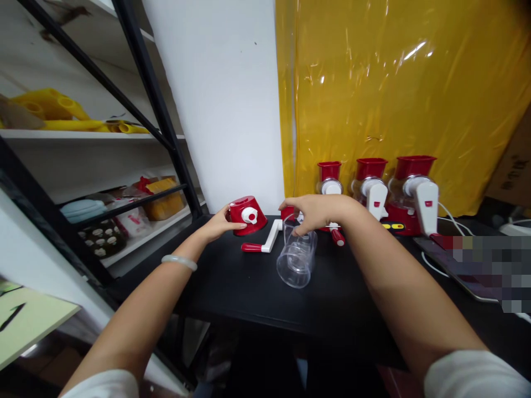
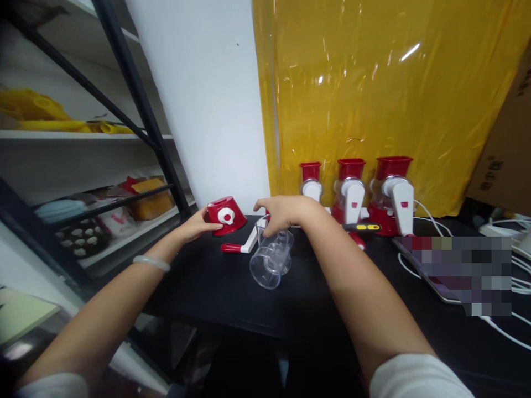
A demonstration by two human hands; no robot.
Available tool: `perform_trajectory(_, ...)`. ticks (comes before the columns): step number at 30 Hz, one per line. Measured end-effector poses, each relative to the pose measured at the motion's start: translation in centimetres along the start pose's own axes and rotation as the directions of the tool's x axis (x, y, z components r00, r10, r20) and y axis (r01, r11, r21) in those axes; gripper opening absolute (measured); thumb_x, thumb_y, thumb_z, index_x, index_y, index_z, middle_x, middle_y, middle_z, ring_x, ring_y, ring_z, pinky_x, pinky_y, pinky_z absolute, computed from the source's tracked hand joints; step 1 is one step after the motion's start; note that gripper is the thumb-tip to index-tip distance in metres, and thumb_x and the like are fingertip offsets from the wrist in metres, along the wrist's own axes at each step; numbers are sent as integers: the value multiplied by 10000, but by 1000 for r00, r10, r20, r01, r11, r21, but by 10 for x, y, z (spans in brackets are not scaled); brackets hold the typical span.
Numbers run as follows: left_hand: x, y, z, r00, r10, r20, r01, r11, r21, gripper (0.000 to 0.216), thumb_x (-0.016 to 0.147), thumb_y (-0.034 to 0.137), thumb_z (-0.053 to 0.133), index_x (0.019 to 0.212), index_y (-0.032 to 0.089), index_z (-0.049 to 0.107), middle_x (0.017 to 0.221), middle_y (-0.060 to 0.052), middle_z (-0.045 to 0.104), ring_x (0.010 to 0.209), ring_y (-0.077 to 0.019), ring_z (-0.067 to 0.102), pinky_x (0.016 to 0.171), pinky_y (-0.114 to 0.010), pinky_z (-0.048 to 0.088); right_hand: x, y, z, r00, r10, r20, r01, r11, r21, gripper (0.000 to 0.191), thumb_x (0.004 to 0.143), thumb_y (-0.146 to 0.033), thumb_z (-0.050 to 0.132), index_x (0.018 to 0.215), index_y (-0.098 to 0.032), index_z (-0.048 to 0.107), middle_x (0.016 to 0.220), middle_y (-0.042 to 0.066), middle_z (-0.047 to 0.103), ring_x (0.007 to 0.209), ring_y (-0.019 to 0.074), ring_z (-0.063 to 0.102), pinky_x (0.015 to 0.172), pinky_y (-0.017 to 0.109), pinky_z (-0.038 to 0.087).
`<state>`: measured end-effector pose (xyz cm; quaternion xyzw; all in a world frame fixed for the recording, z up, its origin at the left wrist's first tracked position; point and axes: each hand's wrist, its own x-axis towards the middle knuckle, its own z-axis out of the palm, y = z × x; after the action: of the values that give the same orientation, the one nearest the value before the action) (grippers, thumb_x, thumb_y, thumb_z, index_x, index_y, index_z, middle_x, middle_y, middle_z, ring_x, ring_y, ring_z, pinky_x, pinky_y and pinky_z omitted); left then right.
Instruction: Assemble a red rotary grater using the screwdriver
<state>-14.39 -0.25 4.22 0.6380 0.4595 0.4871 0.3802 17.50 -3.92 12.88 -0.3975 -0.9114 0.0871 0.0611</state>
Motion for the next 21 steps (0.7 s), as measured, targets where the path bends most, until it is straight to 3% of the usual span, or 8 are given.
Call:
perform_trajectory(5, -3, -5, 4, 999, -40, 15, 41, 994, -99, 779, 451, 196, 920, 1173, 183, 629, 1221, -150, 697, 1225, -353, 621, 1052, -496, 500, -5, 5, -5, 998, -36, 53, 34, 999, 38, 860, 647, -296, 789, 1459, -278, 507, 1266, 62, 687, 1062, 265, 678, 843, 332, 539)
perform_trajectory(8, -2, -4, 10, 998, -42, 53, 49, 988, -147, 754, 443, 203, 923, 1142, 176, 640, 1184, -143, 715, 1201, -351, 636, 1042, -481, 507, -8, 3, -7, 995, -98, 31, 94, 989, 115, 852, 655, -382, 819, 1448, -274, 525, 1354, 75, 642, 1161, 283, 643, 941, 362, 522)
perform_trajectory(11, -1, -1, 13, 987, -24, 157, 58, 976, -212, 771, 439, 209, 926, 1154, 168, 641, 1126, -136, 738, 1117, -336, 679, 997, -461, 533, -3, -3, -2, 979, -179, -97, 197, 954, 225, 793, 746, -521, 757, 1459, -282, 506, 1459, 82, 562, 1298, 298, 556, 1067, 421, 458)
perform_trajectory(14, 0, 5, 15, 947, 48, 316, 55, 950, -307, 727, 429, 228, 933, 1100, 148, 666, 1017, -120, 764, 1013, -318, 716, 942, -438, 558, 8, -9, 7, 929, -163, -332, 269, 913, 305, 753, 852, -549, 651, 1512, -263, 428, 1543, 123, 460, 1394, 305, 463, 1129, 476, 400)
perform_trajectory(16, 0, 10, 16, 915, 113, 388, 40, 930, -367, 669, 424, 249, 940, 1036, 150, 688, 939, -95, 770, 978, -315, 727, 915, -424, 569, 15, -14, 14, 903, -142, -404, 297, 888, 352, 870, 819, -549, 694, 1557, -251, 342, 1579, 146, 400, 1421, 322, 426, 1132, 498, 399)
perform_trajectory(18, 2, 14, 19, 894, 153, 422, 32, 916, -401, 642, 423, 281, 945, 1006, 161, 705, 911, -81, 768, 983, -322, 727, 893, -414, 579, 18, -18, 18, 918, -131, -375, 291, 865, 410, 1025, 756, -533, 762, 1594, -239, 249, 1540, 171, 444, 1388, 338, 463, 1112, 510, 425)
perform_trajectory(21, 6, 16, 26, 900, 158, 406, 16, 919, -393, 680, 440, 308, 937, 1067, 173, 710, 992, -91, 764, 1042, -333, 709, 901, -417, 574, 17, -22, 19, 928, -127, -349, 285, 846, 450, 1125, 703, -496, 808, 1609, -234, 195, 1462, 180, 522, 1286, 345, 553, 1076, 517, 461)
